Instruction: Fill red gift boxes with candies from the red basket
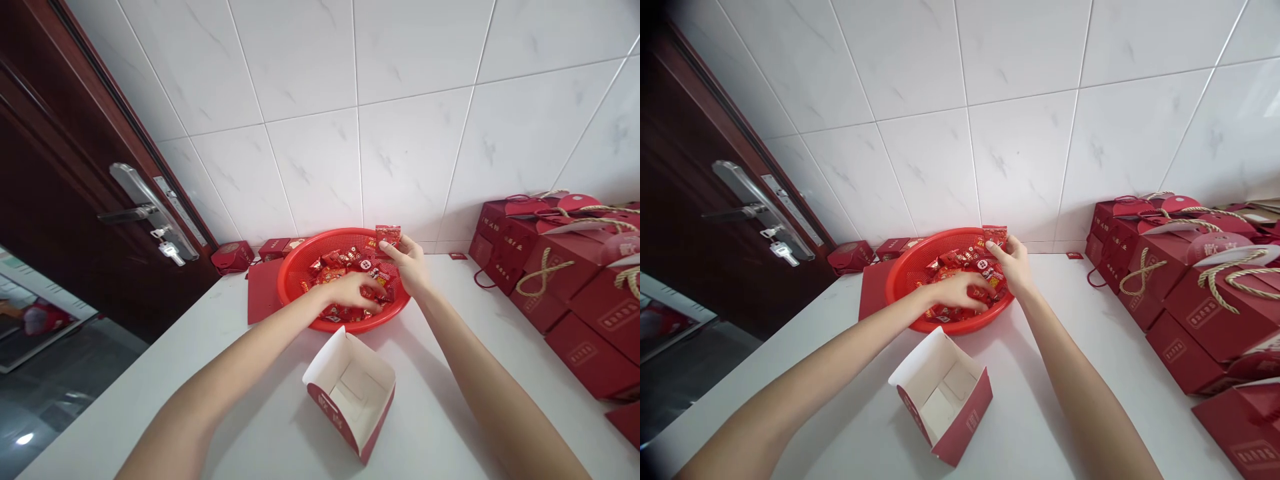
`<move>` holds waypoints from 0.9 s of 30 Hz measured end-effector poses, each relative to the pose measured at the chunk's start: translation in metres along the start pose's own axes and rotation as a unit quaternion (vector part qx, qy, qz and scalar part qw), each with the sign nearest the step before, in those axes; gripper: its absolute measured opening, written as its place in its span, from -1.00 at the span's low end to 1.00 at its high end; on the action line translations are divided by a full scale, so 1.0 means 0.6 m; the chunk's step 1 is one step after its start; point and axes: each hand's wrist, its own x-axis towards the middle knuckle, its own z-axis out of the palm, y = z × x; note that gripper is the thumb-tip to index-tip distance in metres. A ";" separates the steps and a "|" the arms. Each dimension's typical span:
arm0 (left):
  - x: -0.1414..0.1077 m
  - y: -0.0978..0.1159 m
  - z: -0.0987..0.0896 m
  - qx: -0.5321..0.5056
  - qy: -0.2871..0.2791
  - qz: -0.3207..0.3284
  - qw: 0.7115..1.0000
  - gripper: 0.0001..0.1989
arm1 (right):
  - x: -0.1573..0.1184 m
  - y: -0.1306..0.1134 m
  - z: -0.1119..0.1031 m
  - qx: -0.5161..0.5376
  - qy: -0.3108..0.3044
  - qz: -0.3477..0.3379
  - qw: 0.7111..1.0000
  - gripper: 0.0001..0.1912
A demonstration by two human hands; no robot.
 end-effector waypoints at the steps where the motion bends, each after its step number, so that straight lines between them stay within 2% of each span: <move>1: 0.002 0.005 0.007 0.060 -0.051 0.016 0.997 -0.69 | 0.000 0.001 0.000 -0.003 -0.005 0.005 1.000 -0.57; 3: 0.007 0.014 0.018 0.169 -0.110 0.037 0.979 -0.65 | 0.001 0.004 0.000 -0.006 -0.020 0.015 1.000 -0.57; 5: 0.013 0.018 0.023 0.247 -0.116 0.019 0.962 -0.63 | 0.002 0.007 0.000 -0.007 -0.026 0.016 1.000 -0.58; 9: 0.017 0.005 0.013 0.319 -0.033 -0.109 0.941 -0.54 | 0.004 0.010 -0.001 -0.022 -0.030 0.006 0.999 -0.58; 12: 0.010 -0.019 -0.008 0.268 0.026 -0.204 0.941 -0.43 | 0.003 0.009 0.000 -0.031 -0.036 0.012 0.999 -0.58; 14: 0.006 -0.034 -0.024 0.236 0.052 -0.231 0.943 -0.37 | 0.001 0.008 0.001 -0.036 -0.035 0.017 0.999 -0.58; 20: -0.001 -0.054 -0.056 0.203 0.118 -0.236 0.943 -0.33 | -0.002 0.004 0.001 -0.063 -0.031 0.016 0.997 -0.62; 27: -0.007 -0.060 -0.059 0.097 0.157 -0.217 0.959 -0.36 | -0.001 0.005 0.002 -0.043 -0.037 0.024 0.998 -0.64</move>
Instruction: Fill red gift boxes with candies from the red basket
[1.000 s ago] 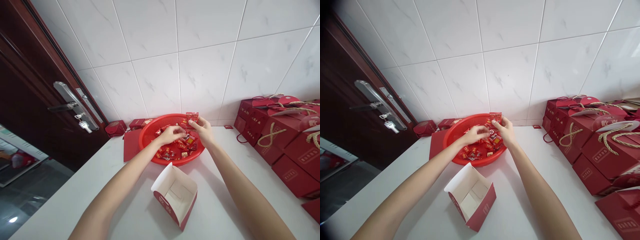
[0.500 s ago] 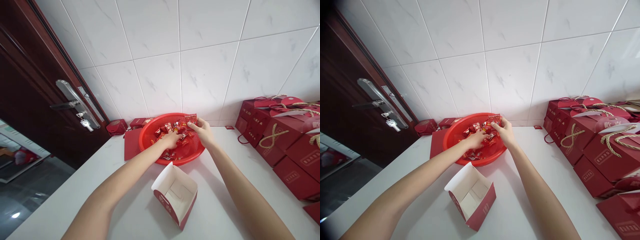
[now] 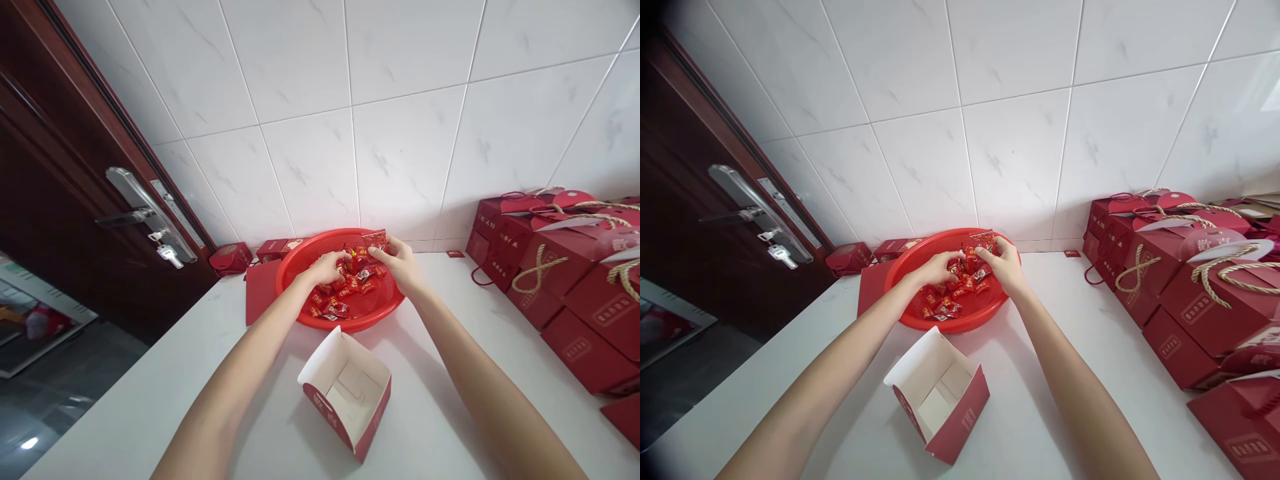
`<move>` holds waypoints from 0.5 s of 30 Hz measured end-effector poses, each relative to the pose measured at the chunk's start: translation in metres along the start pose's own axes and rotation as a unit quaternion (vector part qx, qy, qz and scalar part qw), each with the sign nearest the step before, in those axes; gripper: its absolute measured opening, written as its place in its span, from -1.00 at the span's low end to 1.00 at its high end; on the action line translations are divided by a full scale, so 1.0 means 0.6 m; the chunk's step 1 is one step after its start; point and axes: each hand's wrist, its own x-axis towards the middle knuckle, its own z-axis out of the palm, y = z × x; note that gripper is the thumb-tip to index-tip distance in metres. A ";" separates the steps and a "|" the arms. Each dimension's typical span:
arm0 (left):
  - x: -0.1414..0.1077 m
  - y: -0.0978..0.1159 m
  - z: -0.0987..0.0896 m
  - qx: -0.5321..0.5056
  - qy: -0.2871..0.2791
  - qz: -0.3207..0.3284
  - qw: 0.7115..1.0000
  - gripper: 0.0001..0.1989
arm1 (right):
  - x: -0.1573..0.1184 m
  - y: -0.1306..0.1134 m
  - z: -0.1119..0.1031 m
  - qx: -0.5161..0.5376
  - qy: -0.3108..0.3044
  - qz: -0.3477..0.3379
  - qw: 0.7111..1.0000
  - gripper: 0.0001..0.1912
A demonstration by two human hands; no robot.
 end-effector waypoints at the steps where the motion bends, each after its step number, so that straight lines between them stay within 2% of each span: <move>1: 0.001 0.000 0.001 -0.008 0.005 0.003 1.000 -0.38 | 0.000 0.000 0.000 0.002 -0.002 0.000 1.000 -0.64; 5: 0.002 0.003 0.000 -0.028 0.021 0.000 0.999 -0.46 | -0.001 0.000 0.001 0.009 -0.007 -0.004 1.000 -0.64; 10: -0.007 0.023 -0.009 -0.056 0.046 0.009 0.997 -0.63 | -0.002 -0.007 0.001 0.042 -0.011 -0.004 0.999 -0.59; 13: -0.015 0.038 -0.015 -0.147 0.090 0.025 0.985 -0.66 | -0.003 -0.015 -0.002 0.072 -0.009 0.019 0.997 -0.54; 15: -0.026 0.045 -0.021 -0.244 0.115 0.030 0.963 -0.66 | -0.004 -0.023 -0.003 0.089 -0.008 0.041 0.995 -0.53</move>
